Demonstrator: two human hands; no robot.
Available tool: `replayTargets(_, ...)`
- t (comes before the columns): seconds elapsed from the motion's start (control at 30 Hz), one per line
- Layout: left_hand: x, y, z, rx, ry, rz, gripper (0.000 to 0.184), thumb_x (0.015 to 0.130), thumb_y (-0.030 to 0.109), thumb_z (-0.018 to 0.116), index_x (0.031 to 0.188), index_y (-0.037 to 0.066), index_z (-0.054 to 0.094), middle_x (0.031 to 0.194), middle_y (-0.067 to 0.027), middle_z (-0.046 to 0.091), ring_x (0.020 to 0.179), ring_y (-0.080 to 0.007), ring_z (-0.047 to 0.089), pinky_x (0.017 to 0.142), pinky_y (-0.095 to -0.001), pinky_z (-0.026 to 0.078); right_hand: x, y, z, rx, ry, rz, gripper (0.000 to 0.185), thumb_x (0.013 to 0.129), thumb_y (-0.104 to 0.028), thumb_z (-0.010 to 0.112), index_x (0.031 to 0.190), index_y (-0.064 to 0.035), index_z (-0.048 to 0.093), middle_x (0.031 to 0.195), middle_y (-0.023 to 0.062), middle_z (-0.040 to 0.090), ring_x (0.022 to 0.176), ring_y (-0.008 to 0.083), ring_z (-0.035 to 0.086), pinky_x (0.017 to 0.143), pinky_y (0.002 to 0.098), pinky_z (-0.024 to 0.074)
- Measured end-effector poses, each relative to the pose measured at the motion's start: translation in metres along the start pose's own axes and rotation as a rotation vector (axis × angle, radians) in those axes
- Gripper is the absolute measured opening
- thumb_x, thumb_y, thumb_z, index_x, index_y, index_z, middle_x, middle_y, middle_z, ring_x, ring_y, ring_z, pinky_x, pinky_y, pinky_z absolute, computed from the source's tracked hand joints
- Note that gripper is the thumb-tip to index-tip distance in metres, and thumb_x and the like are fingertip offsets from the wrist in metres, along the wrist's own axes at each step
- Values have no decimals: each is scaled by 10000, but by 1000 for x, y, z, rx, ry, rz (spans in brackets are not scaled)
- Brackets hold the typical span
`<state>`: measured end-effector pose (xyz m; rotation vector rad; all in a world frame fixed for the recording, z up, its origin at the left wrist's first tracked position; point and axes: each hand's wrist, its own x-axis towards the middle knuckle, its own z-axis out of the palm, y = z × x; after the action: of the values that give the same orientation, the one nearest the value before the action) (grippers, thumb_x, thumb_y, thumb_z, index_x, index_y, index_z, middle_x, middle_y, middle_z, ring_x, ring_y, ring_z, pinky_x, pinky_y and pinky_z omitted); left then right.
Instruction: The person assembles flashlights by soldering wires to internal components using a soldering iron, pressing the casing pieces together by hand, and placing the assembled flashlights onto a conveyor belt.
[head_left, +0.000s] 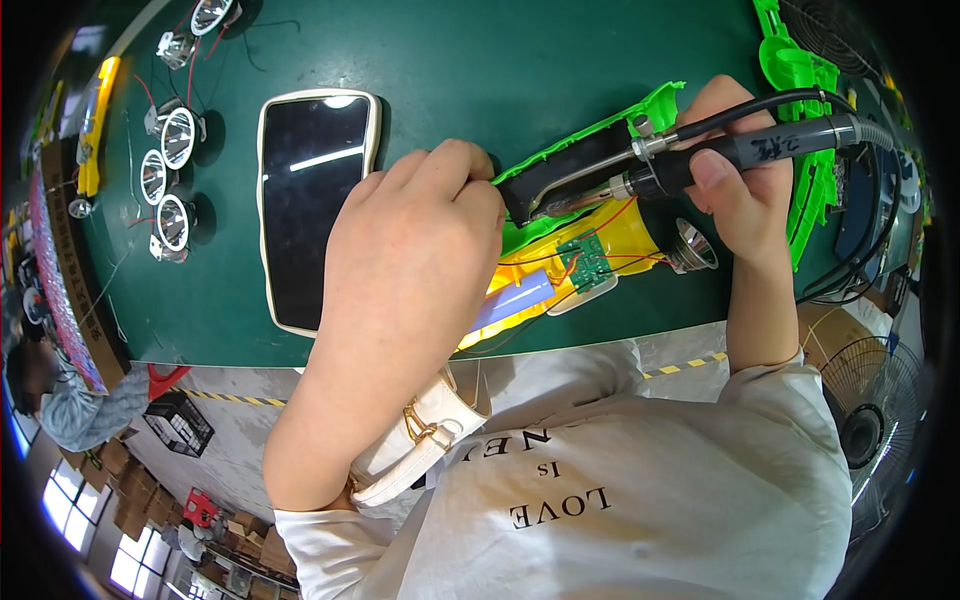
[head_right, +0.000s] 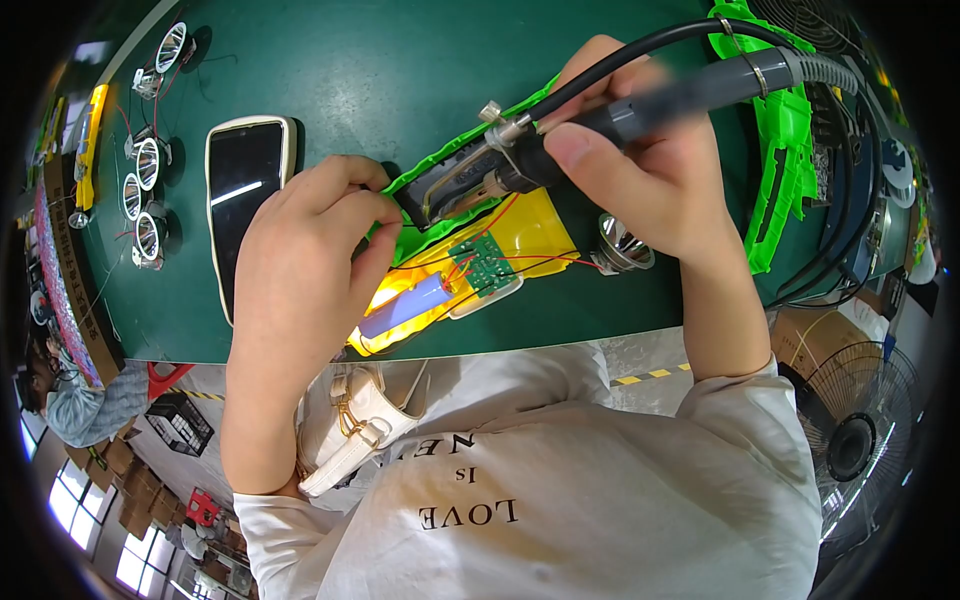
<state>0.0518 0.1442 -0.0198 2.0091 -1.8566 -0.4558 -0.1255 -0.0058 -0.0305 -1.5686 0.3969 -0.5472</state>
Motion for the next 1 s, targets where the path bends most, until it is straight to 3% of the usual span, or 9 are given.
replayTargets(0.17, 0, 0, 0, -4, -1, -1, 89, 624, 21, 613, 697, 19, 563, 833, -69, 553, 721, -242, 550, 650, -334, 439, -1, -3, -4, 139, 51, 72, 99, 770, -61, 524, 840, 4, 496, 699, 17, 479, 515, 36, 394, 443, 170, 309)
replayTargets(0.23, 0, 0, 0, 3, 7, 12, 86, 626, 21, 613, 697, 18, 564, 830, -71, 553, 719, -243, 550, 647, -335, 440, 0, -4, -2, 75, 159, -3, 118, 789, -108, 510, 829, 1, 492, 651, 15, 469, 435, 14, 325, 363, 162, 229)
replayTargets(0.37, 1, -1, -1, 13, 3, 19, 87, 627, 20, 614, 696, 14, 562, 829, -73, 554, 708, -246, 551, 639, -333, 441, 1, -1, -6, -37, 357, -37, 133, 816, -137, 474, 841, -10, 503, 615, -3, 454, 422, 8, 302, 362, 156, 228)
replayTargets(0.5, 1, -2, -4, -5, -21, 28, 92, 630, 17, 615, 703, 9, 561, 837, -78, 556, 692, -252, 549, 630, -335, 442, 6, -3, -7, 40, 461, -11, 189, 842, -198, 474, 814, -16, 517, 549, -25, 421, 432, 15, 299, 411, 142, 245)
replayTargets(0.53, 1, -2, -5, -15, -26, 25, 93, 631, 17, 615, 706, 8, 560, 841, -80, 557, 690, -255, 549, 628, -337, 442, 5, -3, -10, 62, 491, 62, 229, 857, -237, 457, 798, -24, 519, 526, -28, 394, 439, 25, 300, 491, 156, 342)
replayTargets(0.57, 0, -2, -5, -14, -26, 26, 93, 631, 17, 615, 706, 8, 560, 841, -80, 557, 690, -255, 549, 628, -337, 442, 5, -1, -14, 63, 492, 62, 229, 857, -237, 457, 798, -24, 519, 526, -28, 394, 439, 25, 300, 491, 156, 342)
replayTargets(0.63, -1, -3, -4, -67, -9, 33, 101, 636, 17, 614, 722, 8, 562, 849, -84, 559, 692, -260, 548, 629, -340, 440, 5, 3, -23, 325, 471, 106, 267, 900, -208, 362, 928, -3, 530, 490, -45, 304, 411, 39, 270, 803, 362, 437)
replayTargets(0.67, -1, -3, -5, -67, -10, 35, 101, 636, 17, 614, 722, 8, 562, 849, -84, 559, 692, -260, 548, 629, -340, 440, 4, 3, -27, 382, 441, 143, 270, 903, -215, 368, 934, -5, 534, 487, -54, 278, 411, 36, 278, 880, 407, 419)
replayTargets(1.0, -8, 3, -26, -42, 30, -17, 120, 664, 18, 600, 779, 20, 569, 920, -86, 586, 795, -271, 558, 692, -348, 431, 6, 6, -13, 477, 490, 283, 251, 902, -250, 377, 921, -48, 525, 485, -59, 264, 410, 33, 293, 829, 399, 436)
